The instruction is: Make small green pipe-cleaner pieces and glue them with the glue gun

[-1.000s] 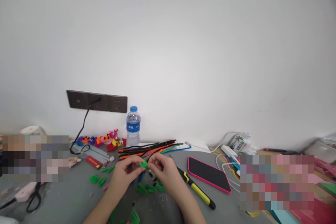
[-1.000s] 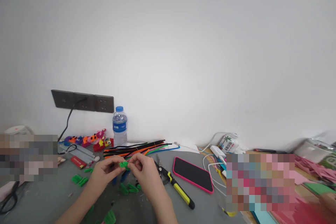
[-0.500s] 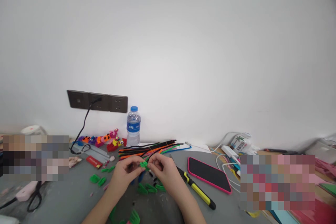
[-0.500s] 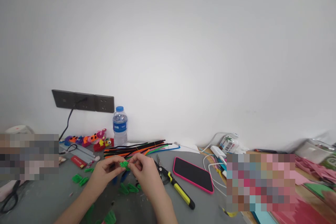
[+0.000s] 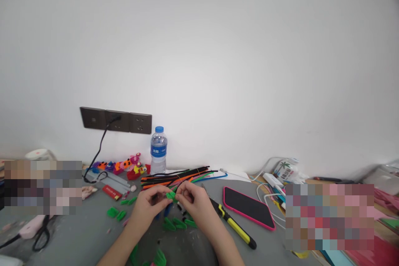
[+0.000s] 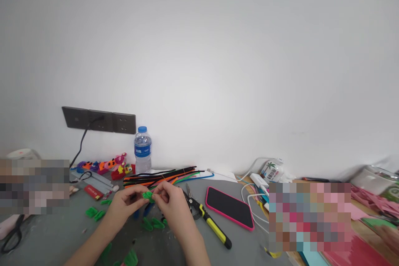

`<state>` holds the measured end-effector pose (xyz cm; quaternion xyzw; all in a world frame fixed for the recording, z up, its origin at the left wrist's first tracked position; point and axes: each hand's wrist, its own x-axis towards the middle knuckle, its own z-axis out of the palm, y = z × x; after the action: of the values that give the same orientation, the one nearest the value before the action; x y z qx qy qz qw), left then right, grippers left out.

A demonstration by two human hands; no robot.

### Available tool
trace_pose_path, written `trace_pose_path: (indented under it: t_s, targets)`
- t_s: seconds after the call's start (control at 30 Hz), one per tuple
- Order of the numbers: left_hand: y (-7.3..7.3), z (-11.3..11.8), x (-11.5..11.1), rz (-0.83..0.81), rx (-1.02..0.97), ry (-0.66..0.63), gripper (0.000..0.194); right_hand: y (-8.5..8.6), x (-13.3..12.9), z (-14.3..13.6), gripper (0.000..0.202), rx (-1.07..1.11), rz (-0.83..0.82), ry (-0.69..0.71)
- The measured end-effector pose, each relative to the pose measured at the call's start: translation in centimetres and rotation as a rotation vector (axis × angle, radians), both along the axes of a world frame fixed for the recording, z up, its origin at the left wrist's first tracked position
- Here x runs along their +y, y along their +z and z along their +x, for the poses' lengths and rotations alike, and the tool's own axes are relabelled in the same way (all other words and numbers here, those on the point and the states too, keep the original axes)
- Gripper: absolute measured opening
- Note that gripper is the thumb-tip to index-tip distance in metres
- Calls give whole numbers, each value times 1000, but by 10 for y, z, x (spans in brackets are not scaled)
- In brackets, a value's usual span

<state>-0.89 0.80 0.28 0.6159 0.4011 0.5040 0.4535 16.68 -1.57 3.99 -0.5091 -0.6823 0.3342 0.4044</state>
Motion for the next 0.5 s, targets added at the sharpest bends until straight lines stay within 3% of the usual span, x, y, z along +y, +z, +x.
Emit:
trace_pose_path:
  t_s: [0.5]
  targets:
    - [2,0,-1,-16,19,9,13,-2,3,0,11,89,10,8]
